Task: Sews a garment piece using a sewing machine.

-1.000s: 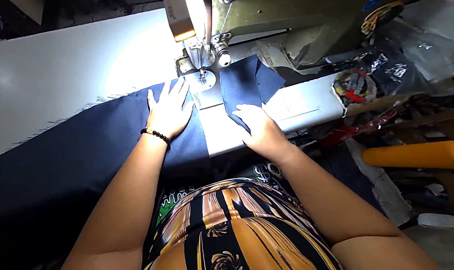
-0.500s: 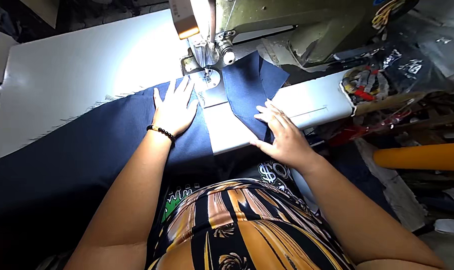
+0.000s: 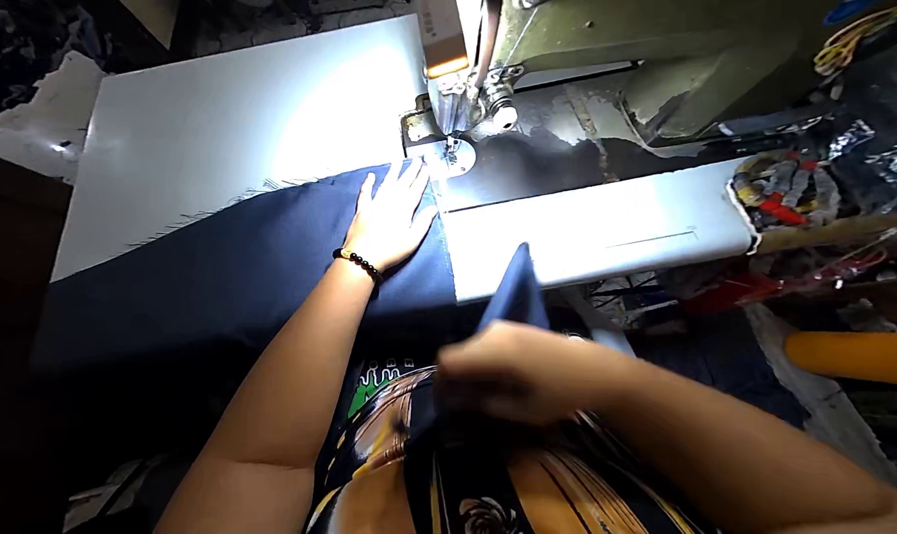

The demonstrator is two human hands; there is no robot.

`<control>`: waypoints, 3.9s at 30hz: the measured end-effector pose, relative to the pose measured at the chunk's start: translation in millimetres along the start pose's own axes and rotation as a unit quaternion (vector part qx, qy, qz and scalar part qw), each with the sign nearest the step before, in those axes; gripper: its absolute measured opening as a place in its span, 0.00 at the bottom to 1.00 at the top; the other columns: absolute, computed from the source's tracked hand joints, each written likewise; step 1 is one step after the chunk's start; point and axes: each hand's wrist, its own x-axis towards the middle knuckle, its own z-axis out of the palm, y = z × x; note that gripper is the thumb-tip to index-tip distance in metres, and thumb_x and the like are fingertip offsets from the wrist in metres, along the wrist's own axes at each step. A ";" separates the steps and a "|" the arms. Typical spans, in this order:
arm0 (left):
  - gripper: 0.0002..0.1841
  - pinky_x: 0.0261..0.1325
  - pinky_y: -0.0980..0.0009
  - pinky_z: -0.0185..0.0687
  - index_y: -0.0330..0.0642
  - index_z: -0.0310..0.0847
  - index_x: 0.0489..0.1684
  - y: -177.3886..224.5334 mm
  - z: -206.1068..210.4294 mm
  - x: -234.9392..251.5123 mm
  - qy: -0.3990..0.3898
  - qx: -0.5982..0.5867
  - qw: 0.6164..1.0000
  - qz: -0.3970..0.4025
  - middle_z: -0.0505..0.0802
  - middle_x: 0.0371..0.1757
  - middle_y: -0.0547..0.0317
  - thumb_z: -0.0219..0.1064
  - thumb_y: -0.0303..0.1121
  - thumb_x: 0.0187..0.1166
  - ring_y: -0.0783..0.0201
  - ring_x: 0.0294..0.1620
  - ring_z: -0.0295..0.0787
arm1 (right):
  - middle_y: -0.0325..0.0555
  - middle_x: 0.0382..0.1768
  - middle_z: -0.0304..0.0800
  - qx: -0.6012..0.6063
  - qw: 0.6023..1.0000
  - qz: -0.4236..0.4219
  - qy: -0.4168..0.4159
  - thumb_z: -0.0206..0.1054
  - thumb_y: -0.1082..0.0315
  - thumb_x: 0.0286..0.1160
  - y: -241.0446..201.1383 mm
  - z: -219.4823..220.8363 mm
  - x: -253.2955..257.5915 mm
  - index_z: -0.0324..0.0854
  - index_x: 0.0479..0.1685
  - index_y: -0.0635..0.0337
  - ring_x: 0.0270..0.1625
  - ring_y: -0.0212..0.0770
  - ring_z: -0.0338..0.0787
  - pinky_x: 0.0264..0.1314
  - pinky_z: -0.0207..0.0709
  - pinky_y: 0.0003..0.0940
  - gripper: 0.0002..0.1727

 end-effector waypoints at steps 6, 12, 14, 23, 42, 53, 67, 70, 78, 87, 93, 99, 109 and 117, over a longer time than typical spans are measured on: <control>0.20 0.67 0.71 0.80 0.31 0.78 0.67 -18.6 -13.0 -2.9 0.179 -0.462 0.864 -0.092 0.92 0.60 0.53 0.43 0.30 0.92 0.70 0.62 0.88 | 0.69 0.74 0.80 -0.138 0.926 0.303 0.178 0.60 0.63 0.87 100.7 -40.8 71.1 0.69 0.81 0.75 0.78 0.61 0.80 0.82 0.67 0.58 0.29; 0.28 0.51 0.75 0.82 0.36 0.77 0.58 -37.3 -13.9 -3.6 0.139 -0.601 0.787 -0.018 0.95 0.47 0.58 0.26 0.38 0.95 0.72 0.44 0.90 | 0.66 0.61 0.87 -0.116 0.914 0.351 0.166 0.64 0.61 0.86 101.6 -46.0 76.0 0.76 0.73 0.71 0.67 0.59 0.86 0.72 0.72 0.60 0.25; 0.28 0.49 0.76 0.81 0.38 0.77 0.55 -38.6 -14.9 -1.5 0.131 -0.603 0.787 -0.008 0.95 0.47 0.58 0.26 0.38 0.95 0.72 0.44 0.90 | 0.64 0.58 0.88 -0.111 0.916 0.347 0.169 0.64 0.62 0.85 103.2 -46.3 75.9 0.78 0.70 0.70 0.64 0.58 0.87 0.69 0.74 0.60 0.23; 0.22 0.50 0.78 0.78 0.33 0.82 0.58 -28.7 -17.9 -0.6 0.118 -0.543 0.831 -0.008 0.92 0.43 0.64 0.38 0.30 0.92 0.77 0.44 0.84 | 0.61 0.65 0.86 -0.073 0.917 0.347 0.180 0.64 0.61 0.85 107.1 -45.6 73.2 0.73 0.77 0.69 0.69 0.51 0.86 0.75 0.73 0.53 0.27; 0.09 0.71 0.52 0.78 0.38 0.90 0.50 -25.0 -30.4 29.4 0.133 -0.180 0.963 -0.152 0.93 0.57 0.48 0.66 0.30 0.81 0.54 0.64 0.88 | 0.45 0.53 0.97 -0.260 0.955 0.022 0.141 0.57 0.74 0.82 87.9 10.5 3.6 0.93 0.51 0.53 0.66 0.43 0.92 0.72 0.82 0.38 0.16; 0.18 0.72 0.47 0.74 0.54 0.97 0.51 -32.3 -14.7 26.1 0.147 -0.117 0.977 -0.102 0.96 0.57 0.57 0.57 0.28 0.85 0.55 0.67 0.87 | 0.50 0.64 0.93 -0.277 0.945 -0.015 0.173 0.59 0.69 0.83 97.6 15.9 -9.5 0.93 0.54 0.51 0.66 0.45 0.92 0.65 0.85 0.39 0.15; 0.20 0.71 0.39 0.66 0.61 0.94 0.59 -24.8 -16.6 25.9 0.125 -0.107 0.980 -0.110 0.93 0.65 0.57 0.54 0.29 0.85 0.52 0.75 0.81 | 0.49 0.56 0.96 -0.286 0.941 -0.072 0.163 0.63 0.68 0.82 99.4 14.6 -13.4 0.94 0.51 0.50 0.63 0.45 0.93 0.64 0.85 0.35 0.13; 0.21 0.70 0.37 0.65 0.64 0.93 0.60 -24.7 -17.0 26.3 0.112 -0.103 0.981 -0.118 0.91 0.66 0.55 0.54 0.30 0.86 0.51 0.76 0.79 | 0.49 0.57 0.96 -0.284 0.943 -0.072 0.157 0.62 0.69 0.82 99.1 14.3 -13.1 0.94 0.52 0.50 0.63 0.46 0.93 0.65 0.85 0.36 0.13; 0.21 0.72 0.37 0.64 0.64 0.93 0.60 -22.8 -19.0 26.0 0.100 -0.098 0.983 -0.121 0.90 0.69 0.53 0.53 0.29 0.86 0.50 0.79 0.77 | 0.49 0.57 0.96 -0.281 0.944 -0.077 0.156 0.64 0.69 0.82 99.0 15.1 -12.4 0.94 0.52 0.50 0.63 0.46 0.93 0.65 0.85 0.36 0.12; 0.23 0.85 0.27 0.35 0.69 0.82 0.75 7.9 -26.9 14.4 0.041 0.100 0.987 -0.118 0.79 0.83 0.60 0.49 0.41 0.87 0.46 0.91 0.59 | 0.44 0.57 0.96 -0.234 0.962 -0.037 0.137 0.63 0.65 0.82 97.5 9.2 -10.3 0.95 0.48 0.50 0.74 0.46 0.86 0.75 0.79 0.40 0.12; 0.32 0.89 0.27 0.21 0.61 0.51 0.97 9.3 -14.1 -3.0 -0.039 0.039 0.990 -0.130 0.56 0.97 0.68 0.40 0.53 0.91 0.53 0.99 0.38 | 0.45 0.58 0.96 -0.207 0.970 -0.019 0.125 0.62 0.65 0.82 92.1 7.3 -9.8 0.94 0.48 0.51 0.72 0.44 0.88 0.74 0.80 0.38 0.13; 0.33 0.90 0.28 0.27 0.56 0.52 0.96 32.5 -2.9 -2.5 -0.030 0.031 0.995 -0.090 0.55 0.97 0.66 0.40 0.52 0.91 0.54 0.98 0.42 | 0.42 0.59 0.95 -0.228 0.965 0.006 0.131 0.61 0.64 0.84 80.4 11.2 -38.2 0.94 0.49 0.49 0.74 0.45 0.86 0.75 0.79 0.42 0.13; 0.34 0.90 0.28 0.23 0.52 0.52 0.96 42.8 -0.2 20.6 -0.047 0.002 0.997 -0.065 0.56 0.97 0.65 0.38 0.52 0.91 0.56 0.98 0.42 | 0.37 0.64 0.94 -0.239 0.957 0.054 0.155 0.60 0.63 0.83 80.5 6.2 -52.9 0.95 0.51 0.44 0.76 0.39 0.84 0.75 0.74 0.47 0.15; 0.34 0.91 0.29 0.24 0.46 0.49 0.96 40.7 -1.1 26.2 -0.053 0.010 0.997 -0.059 0.55 0.97 0.58 0.37 0.51 0.92 0.56 0.98 0.40 | 0.37 0.63 0.94 -0.238 0.956 0.055 0.162 0.61 0.63 0.82 83.4 4.8 -51.3 0.96 0.50 0.44 0.77 0.40 0.83 0.72 0.73 0.49 0.15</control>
